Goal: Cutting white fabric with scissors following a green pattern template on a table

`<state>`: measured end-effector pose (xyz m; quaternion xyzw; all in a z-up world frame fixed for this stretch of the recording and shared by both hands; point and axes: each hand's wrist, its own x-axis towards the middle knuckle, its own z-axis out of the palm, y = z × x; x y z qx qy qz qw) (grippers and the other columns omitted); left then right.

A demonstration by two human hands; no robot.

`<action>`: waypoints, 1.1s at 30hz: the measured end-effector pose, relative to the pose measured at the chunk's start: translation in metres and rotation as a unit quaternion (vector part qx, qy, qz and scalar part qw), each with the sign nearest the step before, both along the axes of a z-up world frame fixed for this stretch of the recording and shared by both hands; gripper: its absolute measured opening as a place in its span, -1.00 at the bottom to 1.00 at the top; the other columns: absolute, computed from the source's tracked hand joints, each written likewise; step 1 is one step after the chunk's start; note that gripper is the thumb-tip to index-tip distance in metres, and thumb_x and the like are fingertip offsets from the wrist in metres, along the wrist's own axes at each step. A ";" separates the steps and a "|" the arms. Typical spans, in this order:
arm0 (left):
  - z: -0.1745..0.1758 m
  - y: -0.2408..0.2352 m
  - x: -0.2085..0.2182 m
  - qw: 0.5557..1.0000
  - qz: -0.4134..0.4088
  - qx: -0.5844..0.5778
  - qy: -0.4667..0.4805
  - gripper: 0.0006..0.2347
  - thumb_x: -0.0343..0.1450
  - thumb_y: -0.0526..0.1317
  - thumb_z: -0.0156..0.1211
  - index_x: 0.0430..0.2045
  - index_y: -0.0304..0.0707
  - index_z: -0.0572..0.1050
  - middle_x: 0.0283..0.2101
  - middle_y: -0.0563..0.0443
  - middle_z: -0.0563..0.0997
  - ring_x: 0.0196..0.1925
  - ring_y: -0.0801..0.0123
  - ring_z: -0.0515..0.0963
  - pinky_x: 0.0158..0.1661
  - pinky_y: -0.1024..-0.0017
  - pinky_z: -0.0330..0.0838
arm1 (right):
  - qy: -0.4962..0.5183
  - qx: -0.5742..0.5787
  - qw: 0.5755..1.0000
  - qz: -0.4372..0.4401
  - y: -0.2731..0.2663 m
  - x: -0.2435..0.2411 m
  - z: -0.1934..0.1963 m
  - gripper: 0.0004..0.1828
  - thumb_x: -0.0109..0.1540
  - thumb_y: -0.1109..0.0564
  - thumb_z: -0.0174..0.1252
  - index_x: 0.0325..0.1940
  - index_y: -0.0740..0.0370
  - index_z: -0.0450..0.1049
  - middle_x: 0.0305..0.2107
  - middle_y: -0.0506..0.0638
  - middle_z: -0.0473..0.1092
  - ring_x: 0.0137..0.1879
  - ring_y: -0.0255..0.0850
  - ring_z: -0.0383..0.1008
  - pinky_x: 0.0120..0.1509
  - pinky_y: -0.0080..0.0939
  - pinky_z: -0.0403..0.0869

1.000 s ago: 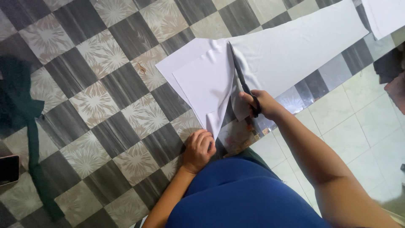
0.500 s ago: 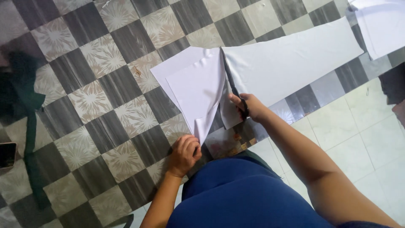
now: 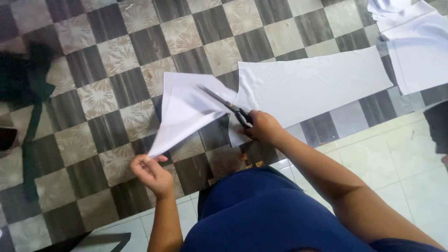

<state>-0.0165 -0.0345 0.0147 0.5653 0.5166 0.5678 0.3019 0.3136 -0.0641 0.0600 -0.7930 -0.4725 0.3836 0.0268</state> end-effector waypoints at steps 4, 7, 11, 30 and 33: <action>0.058 0.020 0.014 0.997 -0.047 -0.059 0.009 -0.94 0.49 -0.42 -0.19 -0.20 -0.40 0.21 -0.39 -0.06 0.37 -0.52 0.37 0.51 -0.34 0.50 0.44 | -0.074 0.075 0.991 0.087 0.011 -0.006 -0.035 -0.42 -0.07 -0.12 0.33 -0.14 0.26 0.35 -0.30 0.13 0.39 -0.10 0.07 0.49 -0.01 0.00 0.51; 0.078 0.026 0.006 0.988 -0.089 -0.079 0.098 -0.94 0.47 -0.36 -0.05 -0.24 -0.36 0.33 -0.44 -0.12 0.48 -0.53 0.29 0.54 -0.43 0.47 0.43 | -0.083 0.096 0.988 0.086 0.015 -0.015 -0.041 -0.39 -0.09 -0.11 0.36 -0.14 0.27 0.35 -0.29 0.13 0.36 -0.09 0.10 0.48 0.00 -0.01 0.49; 0.109 0.041 -0.002 0.986 -0.080 -0.057 0.132 -0.95 0.46 -0.30 0.03 -0.28 -0.24 0.41 -0.46 -0.08 0.57 -0.51 0.33 0.58 -0.39 0.44 0.45 | -0.041 0.071 0.997 0.000 0.018 -0.007 -0.005 -0.39 -0.06 -0.07 0.36 -0.09 0.32 0.38 -0.25 0.23 0.39 -0.04 0.16 0.46 0.07 0.07 0.44; 0.009 -0.014 -0.045 0.862 -0.158 -0.128 0.464 -0.94 0.25 -0.15 0.26 -0.53 0.01 0.52 -0.43 0.09 0.54 -0.25 0.18 0.54 -0.18 0.34 0.41 | 0.260 -0.082 0.962 -0.013 -0.077 -0.015 0.039 -0.60 -0.05 -0.04 0.41 -0.42 0.29 0.45 -0.77 0.11 0.37 -0.59 -0.13 0.45 -0.50 -0.27 0.39; 0.015 -0.045 -0.044 0.852 -0.181 -0.124 0.475 -0.83 0.18 -0.12 0.34 -0.45 0.00 0.50 -0.38 0.08 0.50 -0.24 0.18 0.53 -0.23 0.33 0.43 | 0.292 -0.181 0.939 0.038 -0.088 -0.004 0.050 -0.55 0.00 -0.07 0.37 -0.30 0.35 0.45 -0.75 0.13 0.39 -0.59 -0.13 0.46 -0.53 -0.32 0.40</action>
